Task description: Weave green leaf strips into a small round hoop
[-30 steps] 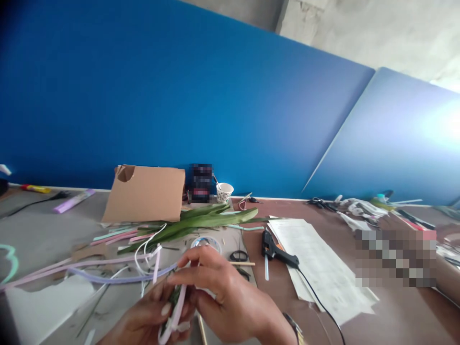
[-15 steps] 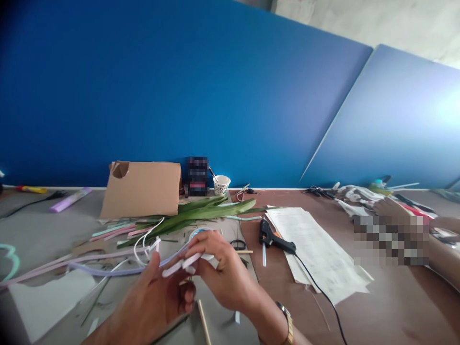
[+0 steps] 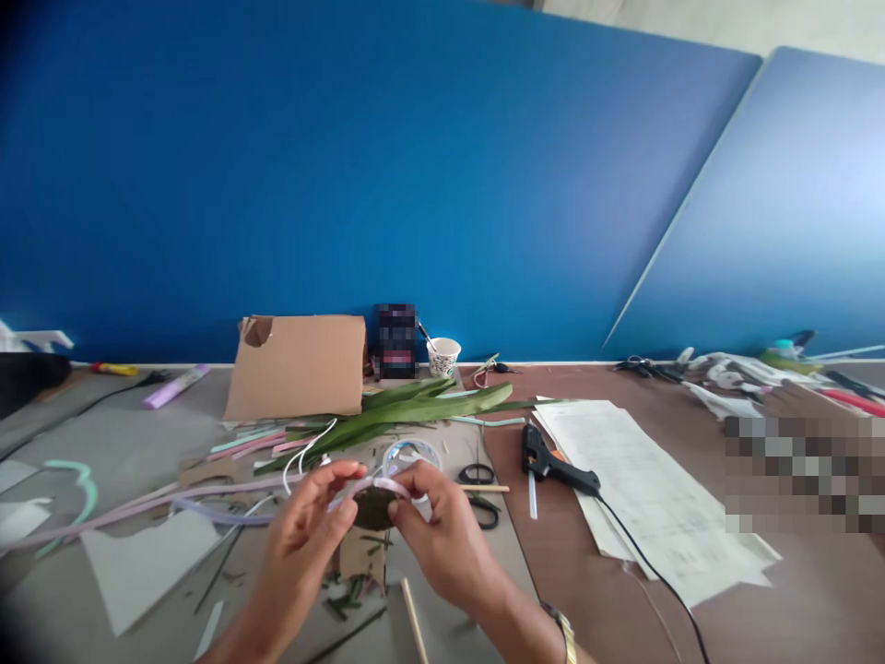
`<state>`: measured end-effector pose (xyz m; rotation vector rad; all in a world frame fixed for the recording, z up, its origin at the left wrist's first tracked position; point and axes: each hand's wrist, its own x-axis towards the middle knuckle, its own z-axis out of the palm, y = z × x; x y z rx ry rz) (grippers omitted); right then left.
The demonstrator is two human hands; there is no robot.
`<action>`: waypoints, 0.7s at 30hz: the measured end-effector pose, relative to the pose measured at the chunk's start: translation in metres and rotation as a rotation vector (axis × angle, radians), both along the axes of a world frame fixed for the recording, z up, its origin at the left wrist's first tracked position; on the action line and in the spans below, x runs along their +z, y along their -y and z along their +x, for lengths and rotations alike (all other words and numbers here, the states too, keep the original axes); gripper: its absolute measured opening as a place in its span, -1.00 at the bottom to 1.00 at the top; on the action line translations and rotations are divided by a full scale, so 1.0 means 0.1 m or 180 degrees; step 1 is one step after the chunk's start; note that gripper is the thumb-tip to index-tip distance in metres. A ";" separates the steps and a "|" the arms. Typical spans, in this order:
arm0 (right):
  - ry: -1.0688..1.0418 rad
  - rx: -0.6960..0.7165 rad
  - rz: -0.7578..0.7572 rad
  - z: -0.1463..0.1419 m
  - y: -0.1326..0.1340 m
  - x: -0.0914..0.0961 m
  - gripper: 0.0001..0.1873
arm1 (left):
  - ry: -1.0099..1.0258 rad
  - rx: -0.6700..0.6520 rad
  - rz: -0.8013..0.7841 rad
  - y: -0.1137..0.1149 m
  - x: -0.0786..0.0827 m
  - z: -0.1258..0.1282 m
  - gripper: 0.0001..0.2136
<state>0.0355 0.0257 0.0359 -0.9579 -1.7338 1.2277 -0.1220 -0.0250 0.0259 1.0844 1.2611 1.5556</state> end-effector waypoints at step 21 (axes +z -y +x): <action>-0.0779 0.0092 -0.1118 -0.10 0.03 -0.03 -0.82 | 0.0311 -0.0178 -0.0308 -0.02 0.03 0.09 -0.74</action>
